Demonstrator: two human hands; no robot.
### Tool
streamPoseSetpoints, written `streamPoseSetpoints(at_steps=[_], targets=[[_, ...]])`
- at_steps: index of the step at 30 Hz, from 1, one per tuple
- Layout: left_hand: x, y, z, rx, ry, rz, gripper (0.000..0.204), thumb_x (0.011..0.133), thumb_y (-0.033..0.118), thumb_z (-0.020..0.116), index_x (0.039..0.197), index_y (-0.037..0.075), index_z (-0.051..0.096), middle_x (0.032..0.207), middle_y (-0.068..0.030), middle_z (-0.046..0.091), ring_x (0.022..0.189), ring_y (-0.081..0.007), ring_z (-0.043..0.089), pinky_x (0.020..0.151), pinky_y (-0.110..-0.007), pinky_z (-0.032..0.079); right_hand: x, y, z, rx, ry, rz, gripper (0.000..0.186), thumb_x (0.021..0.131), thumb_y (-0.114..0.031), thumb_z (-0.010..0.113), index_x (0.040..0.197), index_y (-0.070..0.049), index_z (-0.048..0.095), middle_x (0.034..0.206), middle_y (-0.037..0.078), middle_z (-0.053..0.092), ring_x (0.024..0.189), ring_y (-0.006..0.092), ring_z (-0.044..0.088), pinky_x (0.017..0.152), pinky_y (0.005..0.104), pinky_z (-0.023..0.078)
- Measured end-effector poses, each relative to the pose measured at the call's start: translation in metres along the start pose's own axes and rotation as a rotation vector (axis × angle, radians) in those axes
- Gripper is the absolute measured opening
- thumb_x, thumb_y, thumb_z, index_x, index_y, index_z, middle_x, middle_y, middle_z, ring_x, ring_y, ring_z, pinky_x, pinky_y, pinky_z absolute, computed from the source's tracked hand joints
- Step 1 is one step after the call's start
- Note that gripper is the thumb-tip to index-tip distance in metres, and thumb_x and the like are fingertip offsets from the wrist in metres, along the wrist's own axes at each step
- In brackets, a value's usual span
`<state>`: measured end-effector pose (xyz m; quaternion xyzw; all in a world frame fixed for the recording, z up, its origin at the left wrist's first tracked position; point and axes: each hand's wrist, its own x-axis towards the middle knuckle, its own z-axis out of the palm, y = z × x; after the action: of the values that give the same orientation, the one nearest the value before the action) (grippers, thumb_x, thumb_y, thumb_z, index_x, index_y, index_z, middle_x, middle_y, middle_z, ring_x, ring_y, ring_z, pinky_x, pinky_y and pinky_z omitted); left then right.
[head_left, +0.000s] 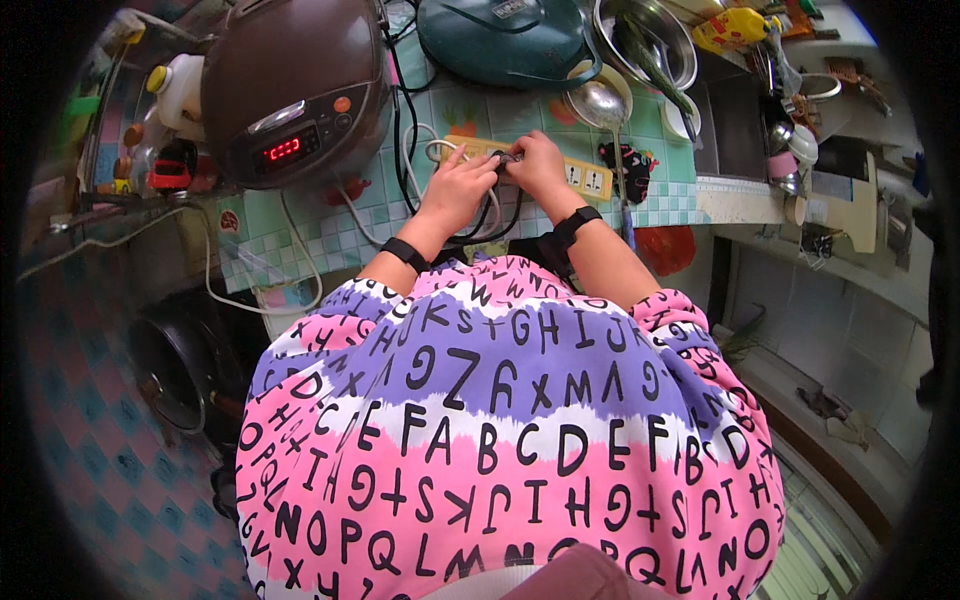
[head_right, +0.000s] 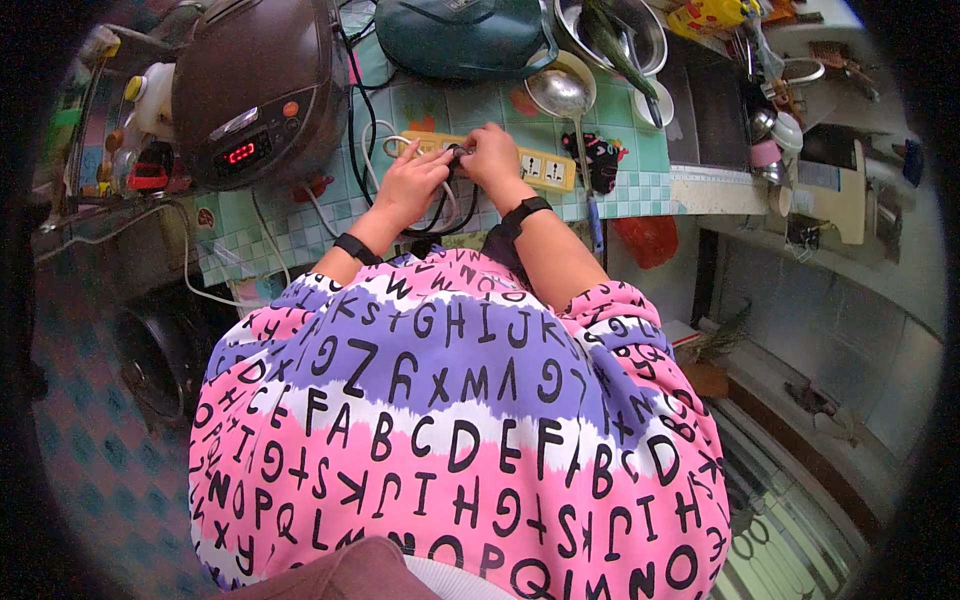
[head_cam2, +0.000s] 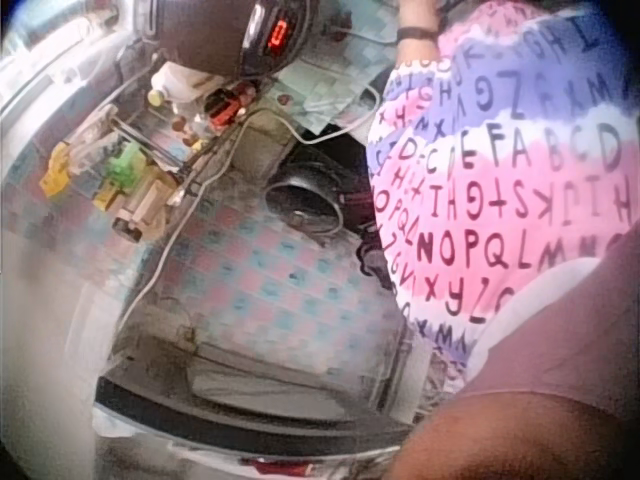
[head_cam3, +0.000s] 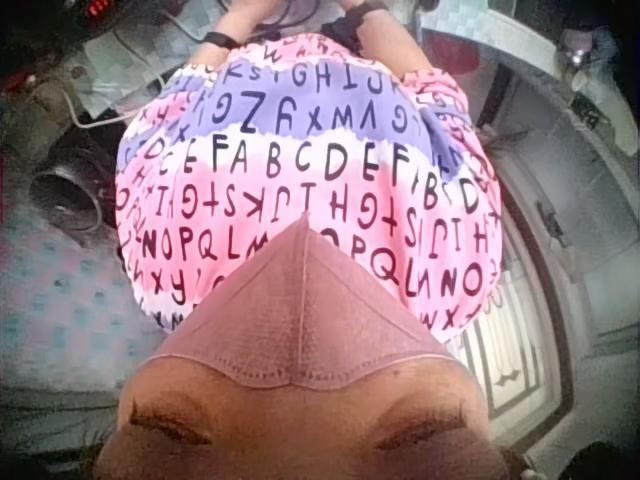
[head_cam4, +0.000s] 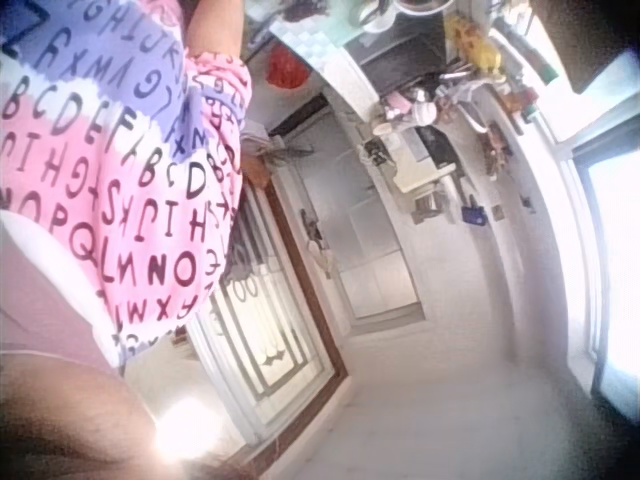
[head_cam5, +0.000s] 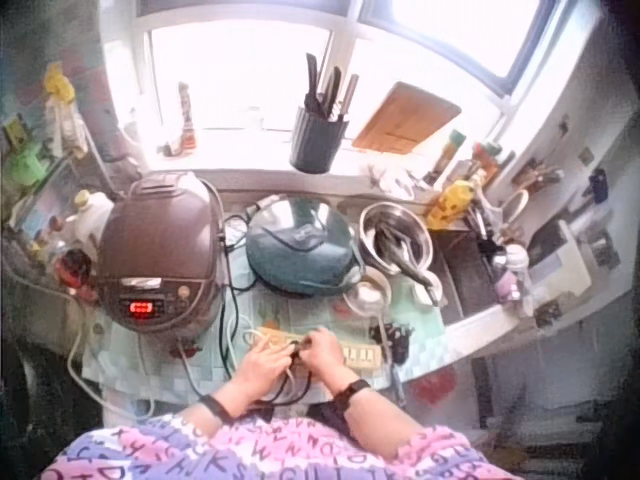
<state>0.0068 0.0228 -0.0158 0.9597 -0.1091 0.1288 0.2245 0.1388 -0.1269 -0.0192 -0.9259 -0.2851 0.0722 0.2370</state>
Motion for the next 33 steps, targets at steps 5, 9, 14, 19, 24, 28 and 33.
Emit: streamPoseSetpoints(at_steps=[5, 9, 14, 19, 24, 28, 33], targets=[[-0.001, 0.007, -0.004, -0.015, 0.022, -0.039, 0.014, 0.084, 0.005, 0.058, 0.097, 0.008, 0.060, 0.132, -0.0054, 0.062, 0.123, -0.0223, 0.057, 0.113, -0.048, 0.035, 0.021, 0.016, -0.004, 0.099, -0.113, 0.185, 0.024, 0.071, -0.019, 0.073, 0.089, -0.004, 0.073, 0.085, 0.017, 0.071, 0.079, 0.0358, 0.068, 0.073, 0.0397, 0.054], [-0.003, 0.008, -0.005, 0.014, 0.056, -0.040, 0.014, 0.081, 0.005, 0.057, 0.095, 0.008, 0.061, 0.130, -0.0054, 0.063, 0.120, -0.0220, 0.058, 0.112, -0.048, 0.037, 0.024, 0.022, -0.010, 0.120, -0.337, 0.116, 0.032, 0.067, -0.023, 0.076, 0.094, -0.005, 0.074, 0.083, 0.016, 0.071, 0.077, 0.0310, 0.069, 0.072, 0.0384, 0.054], [-0.003, 0.010, -0.006, 0.051, 0.049, -0.041, 0.014, 0.080, 0.007, 0.057, 0.094, 0.009, 0.062, 0.129, -0.0062, 0.064, 0.118, -0.0223, 0.059, 0.112, -0.048, 0.037, 0.019, 0.011, -0.005, -0.110, -0.277, -0.015, 0.033, 0.066, -0.026, 0.077, 0.093, -0.007, 0.075, 0.083, 0.016, 0.072, 0.080, 0.0326, 0.070, 0.075, 0.0382, 0.055], [-0.005, 0.011, -0.007, 0.018, 0.000, -0.055, 0.019, 0.079, 0.003, 0.058, 0.097, 0.006, 0.060, 0.135, -0.0065, 0.060, 0.123, -0.0240, 0.057, 0.113, -0.049, 0.035, 0.030, 0.019, 0.003, 0.060, -0.193, 0.229, 0.033, 0.067, -0.028, 0.076, 0.091, -0.005, 0.075, 0.088, 0.020, 0.071, 0.087, 0.0360, 0.069, 0.079, 0.0407, 0.054], [-0.005, 0.013, -0.011, 0.013, -0.024, -0.064, 0.017, 0.080, 0.004, 0.058, 0.097, 0.007, 0.059, 0.137, -0.0060, 0.059, 0.123, -0.0240, 0.057, 0.113, -0.049, 0.035, 0.035, 0.055, -0.008, 0.501, -0.128, 0.500, 0.030, 0.073, -0.021, 0.075, 0.093, 0.001, 0.072, 0.082, 0.012, 0.071, 0.075, 0.0230, 0.067, 0.070, 0.0358, 0.051], [0.009, 0.006, -0.007, 0.036, -0.023, -0.052, 0.016, 0.082, 0.005, 0.057, 0.097, 0.008, 0.059, 0.137, -0.0058, 0.059, 0.123, -0.0234, 0.057, 0.113, -0.048, 0.036, 0.037, 0.062, -0.026, 0.774, -0.144, 0.404, 0.030, 0.074, -0.013, 0.073, 0.101, 0.001, 0.068, 0.090, 0.005, 0.068, 0.079, 0.0171, 0.063, 0.072, 0.0311, 0.051], [0.014, 0.006, -0.005, 0.040, -0.032, -0.043, 0.017, 0.080, 0.005, 0.058, 0.097, 0.008, 0.060, 0.136, -0.0058, 0.059, 0.121, -0.0234, 0.058, 0.112, -0.048, 0.036, 0.036, 0.026, -0.023, 0.028, -0.306, 0.196, 0.040, 0.067, -0.027, 0.076, 0.097, 0.000, 0.071, 0.087, 0.014, 0.072, 0.082, 0.0241, 0.069, 0.076, 0.0335, 0.054]])
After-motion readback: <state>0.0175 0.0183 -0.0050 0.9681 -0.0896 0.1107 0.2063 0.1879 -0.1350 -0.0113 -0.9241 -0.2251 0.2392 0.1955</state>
